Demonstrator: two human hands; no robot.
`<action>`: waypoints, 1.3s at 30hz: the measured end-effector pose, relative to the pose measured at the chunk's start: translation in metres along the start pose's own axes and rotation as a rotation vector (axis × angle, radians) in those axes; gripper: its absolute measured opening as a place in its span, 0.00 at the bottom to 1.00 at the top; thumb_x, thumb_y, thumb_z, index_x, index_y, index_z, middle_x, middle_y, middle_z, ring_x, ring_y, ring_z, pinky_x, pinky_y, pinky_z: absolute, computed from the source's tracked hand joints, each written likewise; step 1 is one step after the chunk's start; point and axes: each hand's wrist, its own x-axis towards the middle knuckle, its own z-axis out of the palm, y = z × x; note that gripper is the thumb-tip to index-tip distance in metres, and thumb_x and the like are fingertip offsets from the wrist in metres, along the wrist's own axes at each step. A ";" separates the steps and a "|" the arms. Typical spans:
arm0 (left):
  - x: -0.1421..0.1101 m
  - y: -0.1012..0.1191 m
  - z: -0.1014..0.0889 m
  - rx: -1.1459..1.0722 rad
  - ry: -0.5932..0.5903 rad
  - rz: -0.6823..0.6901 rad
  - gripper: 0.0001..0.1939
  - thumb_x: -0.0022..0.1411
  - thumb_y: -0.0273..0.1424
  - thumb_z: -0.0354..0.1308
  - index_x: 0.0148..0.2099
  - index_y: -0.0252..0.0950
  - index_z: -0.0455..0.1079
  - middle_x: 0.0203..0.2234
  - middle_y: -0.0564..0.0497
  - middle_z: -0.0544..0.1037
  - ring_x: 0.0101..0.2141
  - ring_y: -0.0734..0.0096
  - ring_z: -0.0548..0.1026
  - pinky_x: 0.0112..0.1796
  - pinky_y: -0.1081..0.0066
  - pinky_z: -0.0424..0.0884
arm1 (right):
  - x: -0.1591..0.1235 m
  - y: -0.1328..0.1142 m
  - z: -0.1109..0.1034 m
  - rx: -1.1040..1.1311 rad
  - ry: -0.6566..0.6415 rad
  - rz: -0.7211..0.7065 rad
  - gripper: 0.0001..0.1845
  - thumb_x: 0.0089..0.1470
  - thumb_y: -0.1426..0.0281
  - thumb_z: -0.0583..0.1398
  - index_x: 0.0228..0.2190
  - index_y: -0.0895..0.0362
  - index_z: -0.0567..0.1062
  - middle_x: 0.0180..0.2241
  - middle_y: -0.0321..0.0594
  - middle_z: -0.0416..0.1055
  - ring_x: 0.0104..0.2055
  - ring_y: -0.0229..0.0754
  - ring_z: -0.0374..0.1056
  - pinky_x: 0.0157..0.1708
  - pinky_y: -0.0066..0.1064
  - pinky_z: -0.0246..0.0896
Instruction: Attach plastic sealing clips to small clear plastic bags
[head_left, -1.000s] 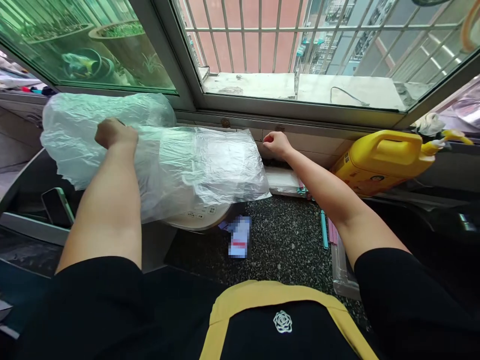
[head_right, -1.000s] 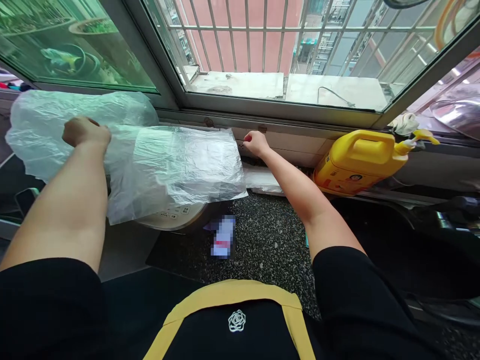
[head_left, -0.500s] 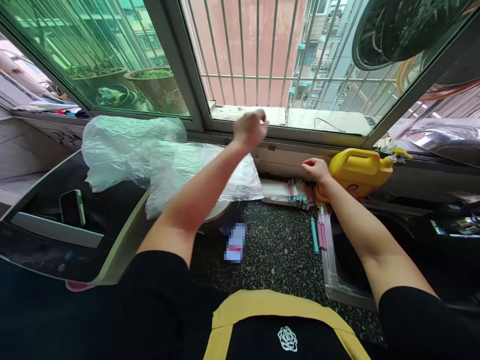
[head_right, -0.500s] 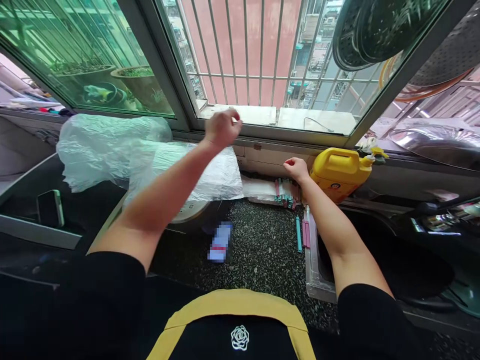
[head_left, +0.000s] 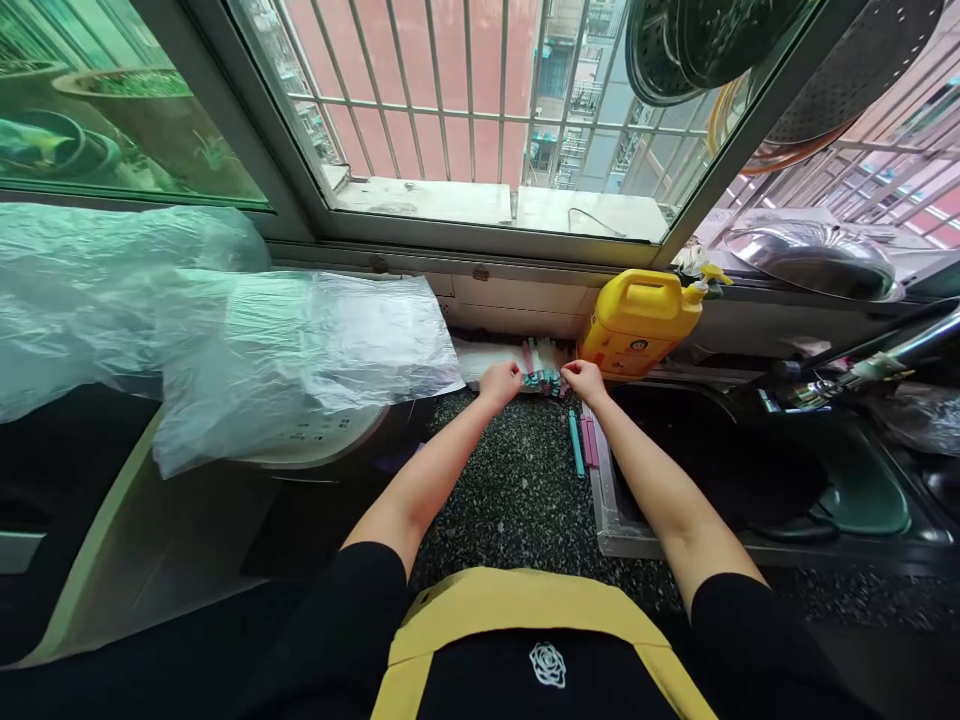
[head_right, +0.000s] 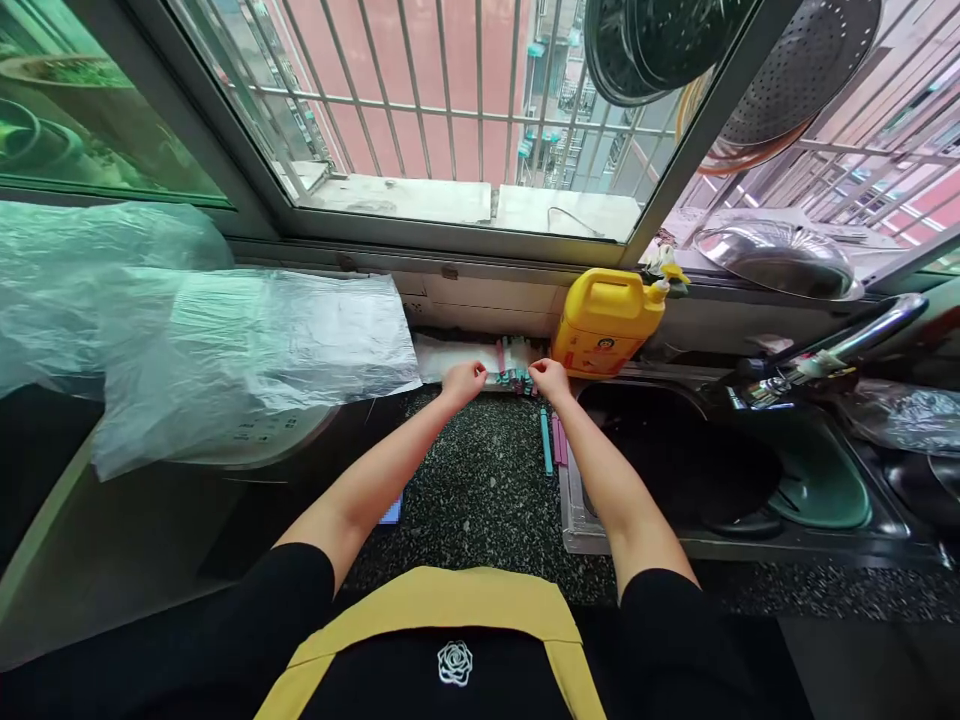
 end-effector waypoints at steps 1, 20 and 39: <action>0.004 -0.005 0.006 -0.004 -0.007 -0.026 0.12 0.58 0.35 0.49 0.37 0.39 0.73 0.37 0.46 0.78 0.41 0.61 0.73 0.37 0.68 0.67 | -0.003 0.004 0.005 -0.018 -0.012 0.013 0.07 0.42 0.72 0.57 0.26 0.61 0.75 0.26 0.41 0.75 0.28 0.38 0.69 0.31 0.27 0.62; 0.119 -0.011 0.050 0.019 0.119 -0.139 0.17 0.58 0.33 0.47 0.45 0.36 0.72 0.45 0.39 0.71 0.49 0.55 0.64 0.47 0.61 0.61 | 0.000 0.001 0.078 -0.460 -0.013 -0.139 0.15 0.49 0.62 0.58 0.38 0.56 0.69 0.39 0.46 0.69 0.40 0.47 0.65 0.35 0.32 0.55; 0.115 0.000 0.050 -0.099 0.118 -0.144 0.12 0.56 0.32 0.51 0.41 0.38 0.71 0.44 0.45 0.73 0.49 0.58 0.65 0.47 0.64 0.61 | -0.010 -0.001 0.064 -0.495 0.013 -0.168 0.13 0.52 0.67 0.54 0.38 0.58 0.72 0.37 0.47 0.72 0.41 0.48 0.65 0.38 0.35 0.50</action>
